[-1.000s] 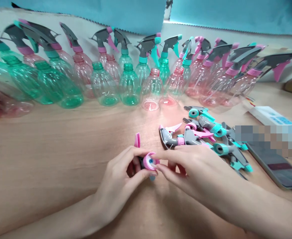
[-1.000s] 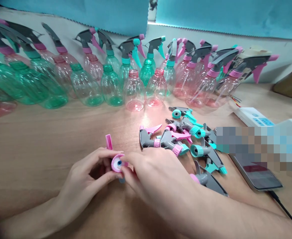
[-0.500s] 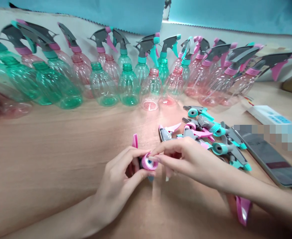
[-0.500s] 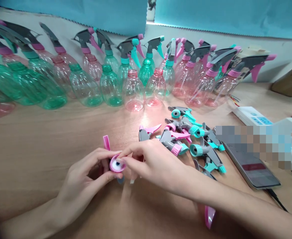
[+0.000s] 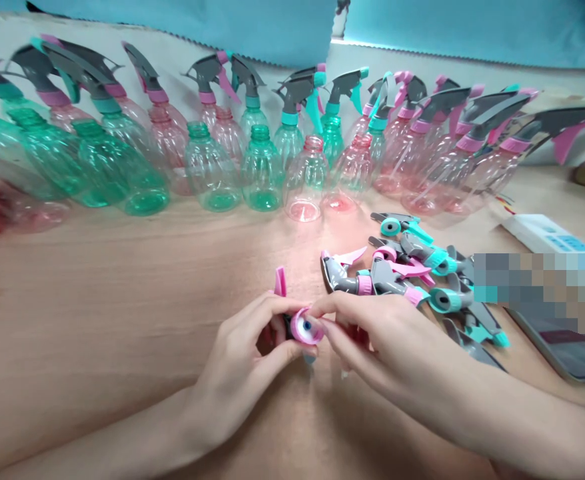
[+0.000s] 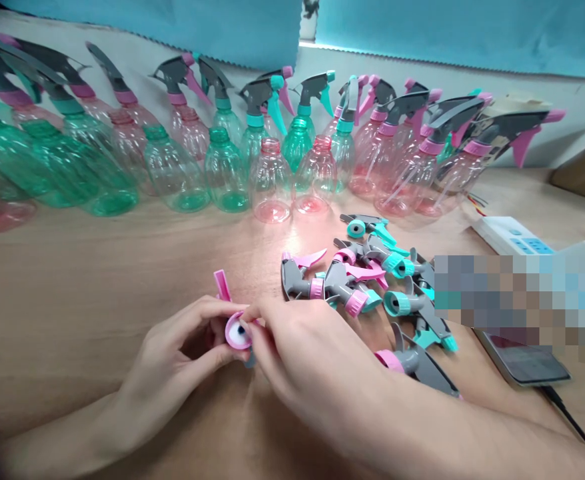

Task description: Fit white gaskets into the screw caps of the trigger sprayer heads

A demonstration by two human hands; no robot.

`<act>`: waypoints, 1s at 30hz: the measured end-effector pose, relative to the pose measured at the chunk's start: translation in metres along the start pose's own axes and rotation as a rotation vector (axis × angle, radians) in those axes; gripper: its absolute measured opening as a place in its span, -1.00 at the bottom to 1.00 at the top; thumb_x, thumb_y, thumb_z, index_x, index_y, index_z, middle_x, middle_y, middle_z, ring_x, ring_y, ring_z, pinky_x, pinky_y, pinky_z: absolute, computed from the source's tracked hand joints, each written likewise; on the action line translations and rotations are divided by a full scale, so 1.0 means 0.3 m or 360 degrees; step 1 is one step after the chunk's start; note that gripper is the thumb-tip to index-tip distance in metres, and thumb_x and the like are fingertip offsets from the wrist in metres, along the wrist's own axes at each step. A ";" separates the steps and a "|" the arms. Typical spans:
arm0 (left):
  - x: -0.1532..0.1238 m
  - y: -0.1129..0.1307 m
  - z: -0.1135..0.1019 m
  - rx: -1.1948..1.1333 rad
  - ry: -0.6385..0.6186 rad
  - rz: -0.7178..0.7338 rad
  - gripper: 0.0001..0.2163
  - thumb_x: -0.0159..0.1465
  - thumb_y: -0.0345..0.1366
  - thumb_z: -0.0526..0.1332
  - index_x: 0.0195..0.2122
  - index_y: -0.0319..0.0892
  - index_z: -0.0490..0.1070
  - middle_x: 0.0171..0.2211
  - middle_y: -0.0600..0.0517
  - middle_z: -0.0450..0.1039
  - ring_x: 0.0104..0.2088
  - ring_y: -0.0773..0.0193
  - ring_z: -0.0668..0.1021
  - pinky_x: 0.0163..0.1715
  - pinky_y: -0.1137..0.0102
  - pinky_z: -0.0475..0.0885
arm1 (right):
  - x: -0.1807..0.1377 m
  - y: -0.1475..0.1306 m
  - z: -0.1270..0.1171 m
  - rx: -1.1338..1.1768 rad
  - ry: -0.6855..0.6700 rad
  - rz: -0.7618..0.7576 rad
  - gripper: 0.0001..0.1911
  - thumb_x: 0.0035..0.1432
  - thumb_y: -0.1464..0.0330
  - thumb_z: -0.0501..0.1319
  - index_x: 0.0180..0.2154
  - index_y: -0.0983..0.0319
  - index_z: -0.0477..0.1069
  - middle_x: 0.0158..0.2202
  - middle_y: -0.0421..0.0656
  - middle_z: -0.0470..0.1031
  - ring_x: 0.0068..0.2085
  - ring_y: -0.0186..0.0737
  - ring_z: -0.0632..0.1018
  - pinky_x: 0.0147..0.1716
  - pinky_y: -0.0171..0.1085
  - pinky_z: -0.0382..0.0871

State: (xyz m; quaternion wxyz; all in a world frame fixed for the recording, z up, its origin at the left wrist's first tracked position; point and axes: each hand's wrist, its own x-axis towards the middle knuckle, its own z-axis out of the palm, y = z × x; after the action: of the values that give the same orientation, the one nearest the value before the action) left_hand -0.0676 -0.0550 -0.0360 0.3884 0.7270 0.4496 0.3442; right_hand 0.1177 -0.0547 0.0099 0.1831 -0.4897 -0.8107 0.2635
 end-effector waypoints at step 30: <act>0.010 0.002 -0.005 0.0089 0.0106 -0.0063 -0.80 0.19 -0.42 0.25 -0.17 -0.03 0.43 -0.40 0.18 0.39 -0.48 0.43 0.38 -0.47 0.52 0.26 | -0.017 -0.004 0.030 0.0003 -0.0165 0.0167 -0.79 0.15 0.43 0.04 -0.17 0.24 0.35 -0.61 -0.27 0.35 -0.62 -0.34 0.31 -0.63 -0.35 0.12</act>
State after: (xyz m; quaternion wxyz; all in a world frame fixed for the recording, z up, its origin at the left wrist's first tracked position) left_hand -0.0675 -0.0520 -0.0344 0.3596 0.7167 0.4859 0.3478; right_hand 0.1142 -0.0620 0.0035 0.1274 -0.5171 -0.7920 0.2986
